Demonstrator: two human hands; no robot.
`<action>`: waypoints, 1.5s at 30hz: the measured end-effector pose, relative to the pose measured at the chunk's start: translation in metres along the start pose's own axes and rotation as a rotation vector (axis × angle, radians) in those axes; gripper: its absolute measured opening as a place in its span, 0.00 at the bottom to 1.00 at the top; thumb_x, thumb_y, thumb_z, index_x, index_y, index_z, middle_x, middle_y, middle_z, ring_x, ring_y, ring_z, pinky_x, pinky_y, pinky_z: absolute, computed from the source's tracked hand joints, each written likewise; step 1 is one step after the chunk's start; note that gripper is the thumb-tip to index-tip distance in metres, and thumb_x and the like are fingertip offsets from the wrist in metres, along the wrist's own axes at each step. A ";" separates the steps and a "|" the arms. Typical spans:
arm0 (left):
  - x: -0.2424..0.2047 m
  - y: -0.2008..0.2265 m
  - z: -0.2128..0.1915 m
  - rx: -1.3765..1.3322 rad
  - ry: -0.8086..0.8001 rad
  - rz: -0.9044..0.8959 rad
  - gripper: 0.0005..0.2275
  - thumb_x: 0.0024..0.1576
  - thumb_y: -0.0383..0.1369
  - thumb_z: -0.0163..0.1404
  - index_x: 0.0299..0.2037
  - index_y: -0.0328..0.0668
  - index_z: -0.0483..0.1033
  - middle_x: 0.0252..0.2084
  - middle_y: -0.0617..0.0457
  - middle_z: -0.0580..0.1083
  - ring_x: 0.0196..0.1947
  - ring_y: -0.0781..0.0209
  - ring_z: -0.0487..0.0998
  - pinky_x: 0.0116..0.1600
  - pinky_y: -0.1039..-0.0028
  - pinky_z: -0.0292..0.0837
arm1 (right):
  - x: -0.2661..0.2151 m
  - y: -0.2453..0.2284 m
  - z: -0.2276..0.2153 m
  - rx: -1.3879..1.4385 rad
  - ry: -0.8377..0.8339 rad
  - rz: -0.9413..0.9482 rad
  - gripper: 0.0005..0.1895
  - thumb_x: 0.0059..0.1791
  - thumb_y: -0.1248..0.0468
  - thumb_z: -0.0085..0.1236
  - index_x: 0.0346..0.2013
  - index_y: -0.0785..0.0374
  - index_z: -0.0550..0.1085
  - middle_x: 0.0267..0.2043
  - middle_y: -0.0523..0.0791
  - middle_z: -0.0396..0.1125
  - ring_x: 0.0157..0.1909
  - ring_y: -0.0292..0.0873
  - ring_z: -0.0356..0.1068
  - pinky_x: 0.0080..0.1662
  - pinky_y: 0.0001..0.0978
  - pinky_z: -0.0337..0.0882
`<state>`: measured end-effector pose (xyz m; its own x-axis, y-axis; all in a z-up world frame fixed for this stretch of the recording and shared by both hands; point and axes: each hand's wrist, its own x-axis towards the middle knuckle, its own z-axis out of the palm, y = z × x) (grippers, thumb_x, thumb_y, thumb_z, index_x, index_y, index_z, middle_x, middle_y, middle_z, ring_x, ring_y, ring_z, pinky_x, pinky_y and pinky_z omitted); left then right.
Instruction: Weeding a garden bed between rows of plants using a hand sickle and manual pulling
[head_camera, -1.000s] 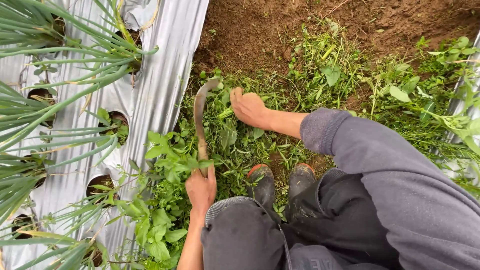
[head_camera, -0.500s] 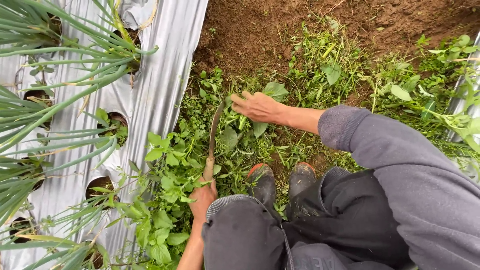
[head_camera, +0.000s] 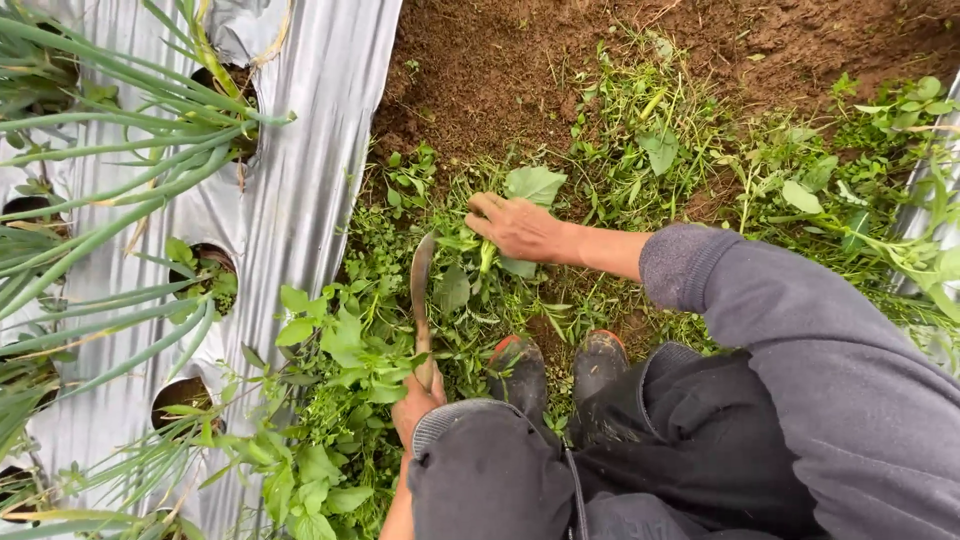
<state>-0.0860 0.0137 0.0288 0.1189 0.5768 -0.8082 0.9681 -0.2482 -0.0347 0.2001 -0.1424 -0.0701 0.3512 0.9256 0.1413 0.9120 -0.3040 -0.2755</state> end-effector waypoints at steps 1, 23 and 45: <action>0.015 -0.008 0.008 0.099 -0.031 0.010 0.18 0.66 0.44 0.46 0.57 0.39 0.66 0.45 0.39 0.76 0.45 0.47 0.81 0.55 0.56 0.80 | -0.003 0.009 -0.001 -0.057 -0.010 -0.034 0.14 0.56 0.72 0.29 0.51 0.66 0.65 0.51 0.54 0.58 0.38 0.38 0.59 0.24 0.18 0.61; 0.045 -0.052 0.034 0.298 0.479 0.385 0.22 0.58 0.55 0.48 0.53 0.50 0.75 0.38 0.40 0.81 0.40 0.44 0.84 0.53 0.56 0.79 | -0.005 0.010 -0.027 0.187 -0.050 0.174 0.16 0.54 0.75 0.29 0.42 0.62 0.68 0.48 0.49 0.58 0.35 0.39 0.64 0.30 0.25 0.65; -0.001 0.070 -0.024 0.004 0.263 0.748 0.25 0.66 0.51 0.43 0.54 0.31 0.71 0.23 0.46 0.75 0.29 0.50 0.83 0.39 0.63 0.81 | -0.018 0.005 -0.061 0.460 -0.113 0.576 0.30 0.52 0.76 0.44 0.67 0.76 0.48 0.40 0.55 0.64 0.39 0.51 0.65 0.39 0.42 0.68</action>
<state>-0.0136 0.0141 0.0414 0.7864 0.4202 -0.4528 0.6098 -0.6452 0.4602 0.2114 -0.1746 -0.0163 0.7005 0.6731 -0.2371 0.4005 -0.6458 -0.6500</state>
